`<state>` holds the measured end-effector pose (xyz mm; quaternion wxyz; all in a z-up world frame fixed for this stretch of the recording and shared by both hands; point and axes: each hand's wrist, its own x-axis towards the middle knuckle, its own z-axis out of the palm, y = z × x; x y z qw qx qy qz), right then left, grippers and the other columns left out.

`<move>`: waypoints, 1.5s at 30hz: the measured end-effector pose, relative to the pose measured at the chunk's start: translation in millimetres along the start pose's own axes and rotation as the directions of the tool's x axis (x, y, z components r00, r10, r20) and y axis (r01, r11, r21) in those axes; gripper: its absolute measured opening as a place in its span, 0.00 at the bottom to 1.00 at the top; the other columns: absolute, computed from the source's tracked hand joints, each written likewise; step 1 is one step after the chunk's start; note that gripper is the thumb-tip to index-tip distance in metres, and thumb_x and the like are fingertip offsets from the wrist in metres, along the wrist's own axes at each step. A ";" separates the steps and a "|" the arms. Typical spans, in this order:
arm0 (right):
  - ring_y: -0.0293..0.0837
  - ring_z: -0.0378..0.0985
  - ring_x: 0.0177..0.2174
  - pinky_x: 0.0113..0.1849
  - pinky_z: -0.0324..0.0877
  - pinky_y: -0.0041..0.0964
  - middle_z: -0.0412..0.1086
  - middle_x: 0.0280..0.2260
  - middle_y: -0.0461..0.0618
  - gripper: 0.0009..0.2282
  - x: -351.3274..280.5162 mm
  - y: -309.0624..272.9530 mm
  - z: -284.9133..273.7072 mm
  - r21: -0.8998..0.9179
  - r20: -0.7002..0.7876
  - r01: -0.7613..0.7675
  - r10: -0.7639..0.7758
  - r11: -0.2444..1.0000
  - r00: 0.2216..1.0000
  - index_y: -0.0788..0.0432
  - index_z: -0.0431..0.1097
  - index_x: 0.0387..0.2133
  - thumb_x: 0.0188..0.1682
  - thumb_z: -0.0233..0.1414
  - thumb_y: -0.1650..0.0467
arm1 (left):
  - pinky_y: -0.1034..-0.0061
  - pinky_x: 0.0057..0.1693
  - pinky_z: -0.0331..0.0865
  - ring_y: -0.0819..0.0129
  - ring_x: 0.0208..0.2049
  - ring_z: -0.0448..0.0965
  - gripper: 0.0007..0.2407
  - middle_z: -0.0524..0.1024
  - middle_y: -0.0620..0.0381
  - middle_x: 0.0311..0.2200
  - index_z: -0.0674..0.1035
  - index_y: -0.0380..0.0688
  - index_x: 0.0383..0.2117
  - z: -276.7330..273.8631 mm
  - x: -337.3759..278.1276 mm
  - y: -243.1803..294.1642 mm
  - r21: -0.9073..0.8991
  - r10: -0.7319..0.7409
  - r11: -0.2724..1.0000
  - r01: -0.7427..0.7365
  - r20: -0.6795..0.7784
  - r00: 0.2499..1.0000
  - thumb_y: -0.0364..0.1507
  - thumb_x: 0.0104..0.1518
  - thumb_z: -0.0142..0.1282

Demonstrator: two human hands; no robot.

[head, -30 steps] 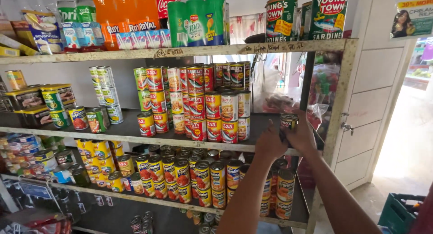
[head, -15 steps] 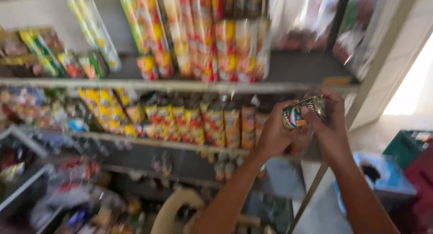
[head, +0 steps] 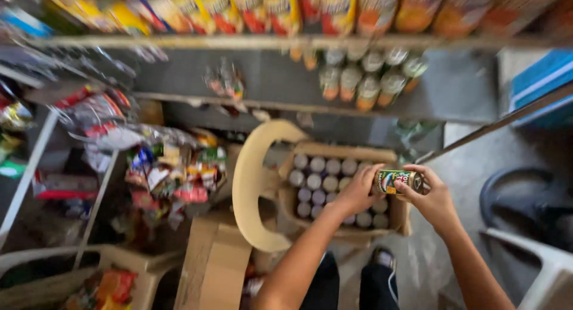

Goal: Restocking canned sardines from a box onto a retail shelf.

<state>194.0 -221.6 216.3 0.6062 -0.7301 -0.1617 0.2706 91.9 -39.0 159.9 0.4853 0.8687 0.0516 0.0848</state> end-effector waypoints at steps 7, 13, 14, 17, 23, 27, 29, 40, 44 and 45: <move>0.45 0.79 0.38 0.40 0.74 0.41 0.77 0.40 0.54 0.21 -0.3 162.7 63.2 -0.371 -0.196 -0.213 0.148 0.904 0.969 0.54 0.72 0.51 0.42 0.65 0.69 | 0.55 0.73 0.43 0.47 0.75 0.43 0.33 0.48 0.42 0.74 0.54 0.32 0.70 67.0 -94.2 -144.0 0.464 -0.351 0.857 0.224 0.209 0.913 0.18 0.52 0.48; 0.61 0.76 0.45 0.45 0.72 0.51 0.72 0.45 0.59 0.19 18.4 182.1 107.9 -0.530 -0.202 0.021 -0.150 0.848 0.968 0.55 0.72 0.49 0.43 0.65 0.72 | 0.48 0.74 0.39 0.49 0.76 0.40 0.34 0.45 0.41 0.74 0.53 0.31 0.70 72.1 -95.9 -144.1 0.570 -0.350 0.797 0.199 0.168 0.922 0.21 0.52 0.50; 0.62 0.75 0.47 0.46 0.72 0.51 0.70 0.48 0.60 0.19 21.1 179.5 112.1 -0.535 -0.190 0.055 -0.184 0.843 0.964 0.56 0.71 0.50 0.44 0.63 0.73 | 0.48 0.73 0.39 0.48 0.76 0.39 0.35 0.43 0.41 0.74 0.53 0.31 0.70 67.9 -93.8 -137.3 0.627 -0.358 0.759 0.175 0.178 0.917 0.22 0.52 0.51; 0.65 0.73 0.49 0.47 0.72 0.52 0.68 0.53 0.61 0.20 24.1 172.2 117.2 -0.564 -0.148 0.135 -0.260 0.814 0.954 0.58 0.69 0.52 0.46 0.60 0.75 | 0.48 0.74 0.38 0.48 0.76 0.37 0.35 0.41 0.41 0.74 0.52 0.30 0.70 65.8 -92.5 -130.3 0.686 -0.382 0.712 0.150 0.199 0.903 0.23 0.52 0.52; 0.66 0.72 0.53 0.50 0.72 0.53 0.65 0.58 0.60 0.23 25.1 177.7 117.6 -0.706 0.004 0.248 -0.347 0.663 0.938 0.55 0.69 0.55 0.44 0.57 0.79 | 0.49 0.74 0.36 0.49 0.76 0.34 0.36 0.38 0.42 0.75 0.52 0.31 0.70 53.2 -84.0 -114.1 0.697 -0.442 0.699 0.162 0.244 0.863 0.24 0.52 0.53; 0.67 0.71 0.53 0.50 0.71 0.53 0.58 0.62 0.63 0.28 23.4 164.4 121.5 -0.687 -0.002 0.195 -0.271 0.699 0.963 0.48 0.71 0.57 0.40 0.58 0.79 | 0.50 0.73 0.37 0.49 0.76 0.35 0.35 0.40 0.43 0.75 0.53 0.32 0.70 68.7 -91.6 -132.8 0.676 -0.397 0.717 0.168 0.198 0.896 0.23 0.52 0.52; 0.67 0.69 0.54 0.51 0.71 0.52 0.55 0.63 0.64 0.30 25.9 166.9 117.9 -0.659 -0.005 0.188 -0.254 0.729 0.967 0.47 0.70 0.58 0.39 0.57 0.80 | 0.49 0.73 0.37 0.48 0.75 0.35 0.35 0.41 0.41 0.74 0.53 0.30 0.69 74.0 -91.4 -140.2 0.666 -0.398 0.724 0.178 0.193 0.897 0.24 0.52 0.52; 0.61 0.66 0.52 0.54 0.66 0.52 0.52 0.61 0.64 0.24 -2.9 77.3 97.2 -0.640 -0.049 0.330 -0.466 0.694 0.884 0.58 0.65 0.58 0.46 0.58 0.77 | 0.54 0.72 0.52 0.41 0.70 0.55 0.29 0.60 0.37 0.66 0.63 0.30 0.65 25.6 -51.5 -52.6 0.495 -0.073 0.863 0.100 -0.074 0.995 0.25 0.53 0.54; 0.57 0.68 0.51 0.53 0.67 0.51 0.54 0.59 0.60 0.21 -4.6 -6.6 82.3 -0.635 -0.056 0.432 -0.596 0.641 0.801 0.58 0.68 0.54 0.45 0.57 0.78 | 0.54 0.67 0.58 0.42 0.61 0.63 0.23 0.65 0.41 0.59 0.68 0.34 0.60 -23.2 -15.9 35.1 0.398 0.050 0.917 0.031 -0.193 0.980 0.26 0.56 0.55; 0.56 0.68 0.50 0.52 0.68 0.50 0.54 0.58 0.59 0.21 -4.9 -28.1 78.5 -0.610 -0.059 0.470 -0.627 0.639 0.777 0.57 0.68 0.53 0.45 0.56 0.78 | 0.55 0.66 0.61 0.44 0.60 0.65 0.22 0.66 0.42 0.58 0.69 0.35 0.59 -34.8 -7.6 55.2 0.393 0.097 0.920 0.003 -0.233 0.968 0.26 0.56 0.55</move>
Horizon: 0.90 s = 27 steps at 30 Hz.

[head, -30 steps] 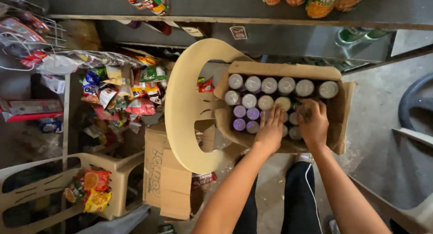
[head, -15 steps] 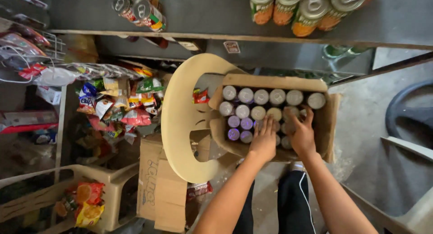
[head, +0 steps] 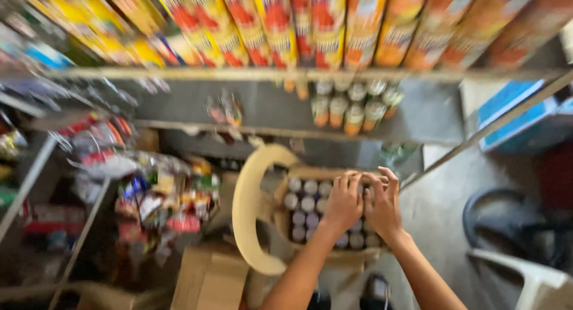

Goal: Restocking canned sardines from a box onto a retail shelf.

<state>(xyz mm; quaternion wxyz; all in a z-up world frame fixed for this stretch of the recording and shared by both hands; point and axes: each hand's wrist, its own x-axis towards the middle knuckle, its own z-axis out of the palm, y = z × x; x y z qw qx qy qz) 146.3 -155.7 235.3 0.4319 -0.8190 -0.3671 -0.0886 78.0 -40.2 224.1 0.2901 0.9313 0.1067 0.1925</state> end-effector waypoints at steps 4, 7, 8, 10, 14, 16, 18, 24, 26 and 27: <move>0.56 0.68 0.50 0.50 0.68 0.49 0.53 0.58 0.61 0.19 70.0 -40.0 -53.6 0.094 -0.122 0.149 -0.137 0.984 0.983 0.58 0.67 0.53 0.46 0.52 0.80 | 0.54 0.60 0.66 0.46 0.59 0.69 0.20 0.67 0.45 0.59 0.72 0.40 0.57 -80.5 58.6 64.7 -0.104 0.045 0.993 -0.062 -0.158 0.986 0.23 0.56 0.53; 0.57 0.68 0.49 0.50 0.68 0.49 0.54 0.58 0.62 0.18 137.1 -74.7 -96.6 0.123 -0.229 0.261 -0.228 0.957 0.946 0.59 0.65 0.53 0.49 0.50 0.80 | 0.54 0.58 0.69 0.46 0.56 0.70 0.15 0.66 0.44 0.56 0.73 0.43 0.54 -147.1 108.9 114.2 -0.150 0.100 0.979 -0.141 -0.250 0.963 0.27 0.61 0.56; 0.59 0.67 0.51 0.52 0.66 0.50 0.55 0.57 0.62 0.18 157.7 -90.5 -113.4 0.071 -0.284 0.323 -0.291 0.944 0.914 0.60 0.65 0.53 0.48 0.51 0.80 | 0.54 0.56 0.70 0.45 0.55 0.71 0.15 0.67 0.45 0.57 0.74 0.44 0.54 -174.4 121.9 134.3 -0.158 0.125 0.971 -0.179 -0.303 0.945 0.25 0.60 0.54; 0.61 0.66 0.52 0.54 0.64 0.52 0.57 0.57 0.62 0.18 191.1 -127.4 -150.4 0.004 -0.358 0.397 -0.369 0.918 0.858 0.61 0.65 0.52 0.47 0.51 0.80 | 0.54 0.54 0.70 0.44 0.54 0.72 0.15 0.67 0.46 0.57 0.74 0.46 0.54 -215.3 145.0 163.8 -0.152 0.176 0.957 -0.246 -0.370 0.912 0.24 0.60 0.53; 0.64 0.63 0.57 0.58 0.62 0.54 0.59 0.55 0.65 0.18 256.8 -203.6 -228.5 -0.106 -0.431 0.525 -0.515 0.844 0.741 0.61 0.65 0.51 0.45 0.52 0.80 | 0.56 0.62 0.68 0.43 0.58 0.70 0.17 0.68 0.45 0.55 0.73 0.43 0.53 -284.0 198.3 214.0 0.014 0.422 0.858 -0.513 -0.587 0.691 0.21 0.56 0.55; 0.65 0.63 0.57 0.58 0.62 0.54 0.60 0.54 0.65 0.18 290.8 -225.9 -258.3 -0.124 -0.444 0.559 -0.549 0.820 0.708 0.62 0.65 0.51 0.45 0.52 0.79 | 0.57 0.63 0.68 0.44 0.58 0.70 0.17 0.68 0.45 0.55 0.73 0.43 0.53 -309.3 226.7 233.7 0.037 0.457 0.830 -0.557 -0.618 0.640 0.21 0.57 0.55; 0.67 0.62 0.56 0.58 0.62 0.55 0.60 0.53 0.66 0.22 323.1 -241.4 -278.3 -0.134 -0.450 0.569 -0.561 0.812 0.695 0.63 0.61 0.56 0.46 0.54 0.77 | 0.56 0.63 0.67 0.40 0.58 0.69 0.20 0.67 0.41 0.55 0.71 0.41 0.55 -326.2 255.2 240.3 0.044 0.460 0.816 -0.576 -0.653 0.602 0.20 0.53 0.55; 0.75 0.64 0.52 0.51 0.64 0.63 0.57 0.54 0.72 0.31 395.4 -280.7 -312.2 -0.265 -0.452 0.504 -0.568 0.822 0.688 0.60 0.53 0.65 0.46 0.56 0.73 | 0.52 0.65 0.64 0.37 0.62 0.62 0.28 0.58 0.37 0.60 0.62 0.40 0.62 -309.9 326.7 226.1 0.008 0.409 0.862 -0.507 -0.602 0.686 0.22 0.53 0.58; 0.77 0.65 0.50 0.49 0.66 0.64 0.57 0.55 0.74 0.31 410.5 -286.3 -311.6 -0.287 -0.419 0.456 -0.539 0.842 0.731 0.58 0.53 0.66 0.47 0.56 0.72 | 0.50 0.64 0.62 0.35 0.65 0.54 0.30 0.51 0.37 0.63 0.60 0.42 0.64 -319.3 320.4 234.2 -0.021 0.376 0.891 -0.453 -0.524 0.765 0.22 0.53 0.59; 0.78 0.66 0.49 0.47 0.68 0.66 0.56 0.55 0.75 0.31 416.9 -287.0 -312.1 -0.310 -0.391 0.392 -0.492 0.866 0.777 0.55 0.52 0.67 0.48 0.55 0.71 | 0.48 0.64 0.60 0.34 0.67 0.47 0.33 0.45 0.38 0.66 0.57 0.43 0.66 -322.2 317.4 238.8 -0.050 0.339 0.917 -0.395 -0.426 0.839 0.23 0.53 0.61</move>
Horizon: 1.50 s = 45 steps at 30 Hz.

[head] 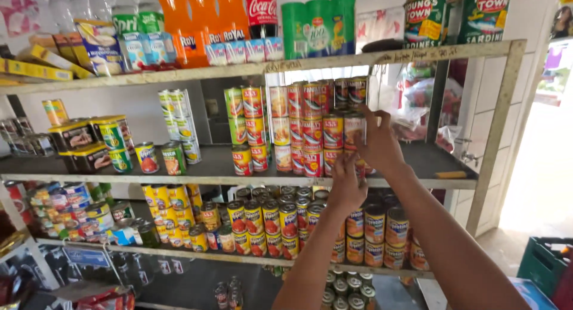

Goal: Restocking canned sardines from a box onto a retail shelf.

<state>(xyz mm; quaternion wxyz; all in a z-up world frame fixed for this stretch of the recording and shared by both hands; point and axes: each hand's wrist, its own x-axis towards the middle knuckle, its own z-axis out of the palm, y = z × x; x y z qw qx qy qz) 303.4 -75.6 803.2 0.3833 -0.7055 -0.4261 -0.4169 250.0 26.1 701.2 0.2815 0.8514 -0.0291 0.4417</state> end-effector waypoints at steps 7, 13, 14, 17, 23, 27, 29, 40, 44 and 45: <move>0.80 0.69 0.46 0.42 0.72 0.64 0.54 0.55 0.77 0.30 5.9 28.1 33.2 -0.040 0.091 -0.028 0.031 0.999 0.995 0.60 0.53 0.62 0.50 0.59 0.65 | 0.56 0.61 0.71 0.38 0.71 0.47 0.29 0.43 0.44 0.69 0.58 0.46 0.67 0.2 -3.0 -6.2 0.072 -0.078 0.995 0.072 0.093 0.993 0.26 0.57 0.55; 0.67 0.76 0.42 0.42 0.72 0.60 0.61 0.50 0.67 0.22 -3.7 8.2 11.0 0.061 -0.012 -0.095 0.095 0.994 0.995 0.61 0.58 0.52 0.49 0.61 0.68 | 0.53 0.63 0.66 0.39 0.67 0.49 0.35 0.46 0.43 0.67 0.59 0.46 0.68 7.9 -3.5 -20.0 0.115 -0.013 0.993 0.009 0.030 0.999 0.23 0.50 0.60; 0.61 0.78 0.41 0.39 0.75 0.54 0.61 0.49 0.65 0.22 -6.6 6.2 6.0 0.167 -0.047 -0.085 0.094 0.982 0.994 0.62 0.57 0.51 0.48 0.60 0.70 | 0.53 0.64 0.65 0.41 0.66 0.53 0.32 0.51 0.42 0.67 0.59 0.43 0.67 21.0 -1.5 -37.0 0.094 0.034 0.995 -0.028 -0.063 0.997 0.23 0.54 0.60; 0.52 0.80 0.40 0.36 0.79 0.43 0.61 0.46 0.62 0.22 -21.4 9.2 -12.9 0.343 -0.087 -0.046 0.080 0.938 0.993 0.63 0.55 0.49 0.47 0.61 0.74 | 0.55 0.65 0.65 0.43 0.63 0.63 0.27 0.61 0.38 0.64 0.63 0.35 0.67 65.9 5.4 -84.6 -0.436 0.007 0.894 -0.102 -0.214 0.977 0.26 0.60 0.55; 0.42 0.80 0.39 0.32 0.76 0.32 0.65 0.39 0.52 0.22 -117.8 14.0 -38.1 0.588 0.209 -0.279 0.191 0.759 0.959 0.60 0.54 0.44 0.45 0.64 0.76 | 0.63 0.57 0.76 0.61 0.55 0.76 0.27 0.73 0.53 0.56 0.65 0.49 0.63 23.1 -70.6 12.6 -0.957 -0.458 0.043 0.288 0.237 0.857 0.51 0.63 0.41; 0.39 0.78 0.40 0.35 0.77 0.31 0.67 0.40 0.51 0.21 -214.0 50.7 -28.9 0.643 0.443 -0.430 0.151 0.634 0.884 0.59 0.55 0.43 0.45 0.64 0.75 | 0.63 0.48 0.78 0.64 0.43 0.82 0.30 0.80 0.56 0.43 0.73 0.42 0.58 97.7 -148.2 -44.8 -0.903 -0.549 -0.007 0.429 0.362 0.754 0.56 0.65 0.41; 0.41 0.77 0.42 0.36 0.76 0.34 0.68 0.43 0.53 0.23 -253.0 42.7 -33.4 0.606 0.483 -0.425 0.115 0.672 0.868 0.60 0.55 0.47 0.44 0.64 0.74 | 0.63 0.45 0.78 0.64 0.40 0.81 0.29 0.80 0.55 0.40 0.72 0.41 0.55 128.8 -208.9 -69.3 -0.882 -0.579 0.000 0.472 0.385 0.719 0.56 0.66 0.41; 0.44 0.80 0.35 0.39 0.76 0.40 0.78 0.38 0.51 0.23 -547.1 99.2 29.8 0.067 0.916 -0.687 0.228 0.723 0.330 0.54 0.71 0.51 0.41 0.65 0.64 | 0.65 0.45 0.77 0.68 0.39 0.80 0.23 0.79 0.56 0.41 0.76 0.41 0.51 270.9 -575.1 -169.0 -0.665 -0.620 -0.248 0.704 0.668 0.412 0.49 0.70 0.42; 0.55 0.79 0.40 0.42 0.74 0.46 0.74 0.42 0.56 0.23 -653.2 102.7 56.8 0.000 0.940 -0.627 0.214 0.779 0.266 0.53 0.72 0.49 0.38 0.65 0.66 | 0.63 0.58 0.71 0.56 0.54 0.77 0.21 0.77 0.47 0.53 0.73 0.37 0.59 284.0 -679.8 -172.1 -0.200 -0.772 0.274 0.941 0.537 0.339 0.39 0.67 0.48; 0.58 0.78 0.43 0.42 0.74 0.48 0.72 0.45 0.57 0.23 -677.1 100.4 62.1 -0.009 0.938 -0.589 0.210 0.808 0.274 0.52 0.72 0.49 0.38 0.65 0.65 | 0.62 0.63 0.69 0.50 0.59 0.76 0.22 0.75 0.43 0.57 0.70 0.36 0.62 283.7 -699.8 -170.9 0.003 -0.791 0.392 0.920 0.512 0.336 0.35 0.64 0.50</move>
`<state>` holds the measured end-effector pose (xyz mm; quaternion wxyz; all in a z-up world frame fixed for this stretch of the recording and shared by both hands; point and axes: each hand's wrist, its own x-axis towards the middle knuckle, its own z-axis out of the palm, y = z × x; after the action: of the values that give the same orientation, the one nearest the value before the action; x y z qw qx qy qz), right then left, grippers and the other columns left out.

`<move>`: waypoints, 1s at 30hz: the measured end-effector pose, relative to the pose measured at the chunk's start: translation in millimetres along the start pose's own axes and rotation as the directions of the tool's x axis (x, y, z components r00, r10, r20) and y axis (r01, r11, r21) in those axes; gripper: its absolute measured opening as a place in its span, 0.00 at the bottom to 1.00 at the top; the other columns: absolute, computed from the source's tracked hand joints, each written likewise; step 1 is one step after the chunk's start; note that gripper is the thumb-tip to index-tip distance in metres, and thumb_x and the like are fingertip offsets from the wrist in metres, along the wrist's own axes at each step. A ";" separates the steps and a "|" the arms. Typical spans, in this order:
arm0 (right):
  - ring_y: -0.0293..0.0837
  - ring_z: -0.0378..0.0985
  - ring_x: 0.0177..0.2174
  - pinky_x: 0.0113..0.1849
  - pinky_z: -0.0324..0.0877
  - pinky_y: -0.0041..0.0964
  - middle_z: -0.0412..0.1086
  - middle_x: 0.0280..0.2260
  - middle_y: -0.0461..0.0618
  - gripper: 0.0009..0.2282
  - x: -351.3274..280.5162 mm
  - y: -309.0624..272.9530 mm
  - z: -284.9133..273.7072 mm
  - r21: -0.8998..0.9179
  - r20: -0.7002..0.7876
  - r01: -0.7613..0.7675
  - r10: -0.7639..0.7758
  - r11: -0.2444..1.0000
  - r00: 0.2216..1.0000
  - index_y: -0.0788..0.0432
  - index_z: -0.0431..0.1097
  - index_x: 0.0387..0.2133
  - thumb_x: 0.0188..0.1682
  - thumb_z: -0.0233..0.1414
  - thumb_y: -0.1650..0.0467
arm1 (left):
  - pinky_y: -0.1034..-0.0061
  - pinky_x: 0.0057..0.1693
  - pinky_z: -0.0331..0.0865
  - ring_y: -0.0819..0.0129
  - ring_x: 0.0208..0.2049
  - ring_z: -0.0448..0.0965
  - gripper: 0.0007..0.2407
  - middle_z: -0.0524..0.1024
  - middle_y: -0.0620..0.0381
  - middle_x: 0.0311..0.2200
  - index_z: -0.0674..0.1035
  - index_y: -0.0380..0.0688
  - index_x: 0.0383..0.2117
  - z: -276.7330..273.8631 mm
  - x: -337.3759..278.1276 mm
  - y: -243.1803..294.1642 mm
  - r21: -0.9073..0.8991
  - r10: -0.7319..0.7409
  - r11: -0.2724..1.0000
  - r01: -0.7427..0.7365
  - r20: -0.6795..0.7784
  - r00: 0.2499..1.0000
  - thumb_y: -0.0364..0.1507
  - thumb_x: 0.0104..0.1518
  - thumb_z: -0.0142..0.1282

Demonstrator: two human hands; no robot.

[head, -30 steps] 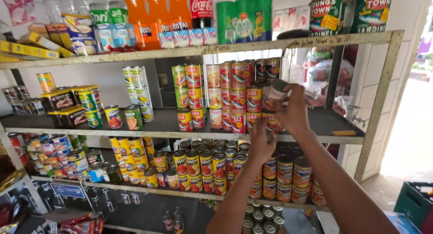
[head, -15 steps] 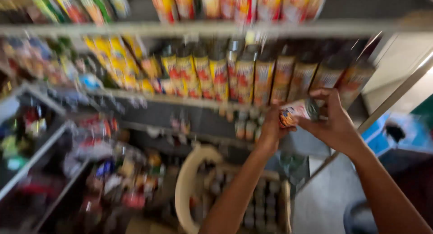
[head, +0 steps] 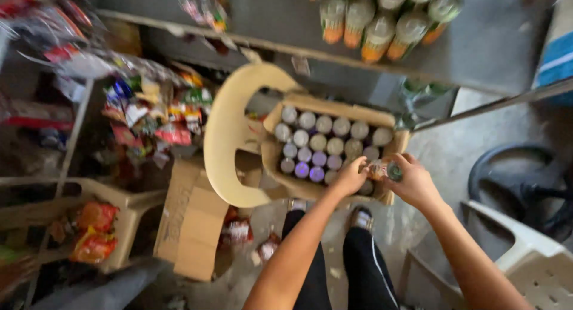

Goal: Restocking canned sardines from a box onto a retail shelf.

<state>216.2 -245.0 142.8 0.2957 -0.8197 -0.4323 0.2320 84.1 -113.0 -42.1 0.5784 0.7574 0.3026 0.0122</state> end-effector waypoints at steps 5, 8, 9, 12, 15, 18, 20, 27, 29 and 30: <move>0.59 0.76 0.43 0.39 0.75 0.51 0.70 0.49 0.53 0.20 13.8 15.4 54.2 -0.285 -0.030 -0.046 0.039 0.957 0.999 0.50 0.71 0.50 0.43 0.63 0.64 | 0.55 0.72 0.50 0.43 0.71 0.51 0.29 0.55 0.42 0.70 0.63 0.35 0.66 -30.5 -32.1 34.9 0.540 0.114 0.837 -0.090 -0.011 0.993 0.26 0.54 0.55; 0.56 0.75 0.45 0.36 0.76 0.49 0.69 0.50 0.51 0.22 26.8 10.2 63.3 -0.436 -0.032 -0.005 -0.010 0.900 0.999 0.48 0.71 0.52 0.41 0.62 0.65 | 0.55 0.74 0.47 0.46 0.74 0.48 0.32 0.51 0.42 0.72 0.60 0.32 0.67 -26.6 -28.5 20.9 0.679 0.177 0.719 -0.152 0.032 0.984 0.24 0.52 0.53; 0.54 0.74 0.46 0.36 0.76 0.47 0.69 0.50 0.49 0.24 33.3 7.7 63.0 -0.496 -0.029 0.029 -0.050 0.868 0.998 0.47 0.71 0.52 0.39 0.62 0.66 | 0.54 0.73 0.47 0.45 0.73 0.47 0.33 0.49 0.40 0.72 0.59 0.29 0.67 -25.9 -23.9 19.6 0.723 0.178 0.668 -0.175 0.073 0.981 0.24 0.50 0.53; 0.51 0.72 0.47 0.40 0.75 0.43 0.68 0.53 0.46 0.22 35.6 18.3 73.2 -0.587 -0.050 0.087 -0.144 0.805 0.988 0.45 0.72 0.52 0.40 0.59 0.69 | 0.54 0.72 0.46 0.46 0.74 0.43 0.36 0.46 0.41 0.72 0.55 0.28 0.67 -39.1 -32.2 54.3 0.754 0.068 0.640 -0.146 0.133 0.989 0.25 0.47 0.53; 0.50 0.70 0.48 0.46 0.71 0.43 0.68 0.55 0.47 0.20 29.0 33.1 84.0 -0.611 -0.116 0.119 -0.238 0.783 0.964 0.45 0.74 0.51 0.44 0.57 0.72 | 0.54 0.75 0.48 0.47 0.75 0.43 0.33 0.45 0.41 0.74 0.55 0.29 0.69 -34.7 -36.8 45.2 0.723 0.160 0.672 -0.162 0.072 0.984 0.25 0.52 0.51; 0.51 0.69 0.52 0.50 0.66 0.46 0.67 0.57 0.49 0.18 21.7 42.6 93.2 -0.590 -0.130 0.106 -0.224 0.800 0.966 0.51 0.73 0.50 0.44 0.56 0.71 | 0.53 0.72 0.48 0.47 0.75 0.42 0.34 0.44 0.42 0.74 0.55 0.30 0.69 -32.7 -40.3 47.8 0.748 0.094 0.652 -0.126 0.086 0.992 0.24 0.52 0.50; 0.50 0.68 0.54 0.52 0.65 0.47 0.67 0.58 0.48 0.18 18.0 36.3 93.0 -0.577 -0.139 0.090 -0.206 0.811 0.969 0.53 0.73 0.51 0.44 0.56 0.71 | 0.53 0.72 0.48 0.47 0.75 0.42 0.34 0.44 0.42 0.74 0.55 0.31 0.69 -28.9 -40.5 40.0 0.779 0.112 0.612 -0.139 0.089 0.990 0.24 0.52 0.50; 0.53 0.61 0.59 0.57 0.58 0.52 0.62 0.60 0.50 0.29 7.9 15.5 84.2 -0.538 -0.134 0.019 -0.108 0.843 0.985 0.53 0.68 0.60 0.38 0.56 0.72 | 0.50 0.73 0.46 0.48 0.73 0.44 0.35 0.45 0.45 0.72 0.56 0.35 0.67 -43.0 -41.2 58.5 0.676 0.072 0.727 -0.123 0.103 0.992 0.26 0.48 0.56; 0.54 0.60 0.60 0.58 0.57 0.53 0.61 0.61 0.51 0.31 2.9 3.9 78.9 -0.510 -0.152 0.001 -0.091 0.860 0.984 0.53 0.66 0.60 0.36 0.57 0.72 | 0.52 0.72 0.49 0.46 0.72 0.48 0.35 0.49 0.44 0.72 0.57 0.36 0.68 -39.2 -41.4 50.1 0.655 0.158 0.739 -0.161 0.064 0.985 0.25 0.50 0.57; 0.56 0.59 0.61 0.58 0.56 0.53 0.60 0.61 0.52 0.33 -0.1 -3.5 75.8 -0.474 -0.159 -0.015 -0.069 0.880 0.985 0.53 0.65 0.61 0.35 0.57 0.73 | 0.53 0.72 0.52 0.45 0.72 0.51 0.35 0.52 0.43 0.71 0.58 0.36 0.70 -38.2 -42.2 46.9 0.633 0.228 0.750 -0.191 0.024 0.973 0.24 0.51 0.57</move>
<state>165.9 -222.0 90.8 0.1254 -0.8778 -0.4603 0.0442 56.4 -106.7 26.0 0.2773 0.9357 0.2179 -0.0045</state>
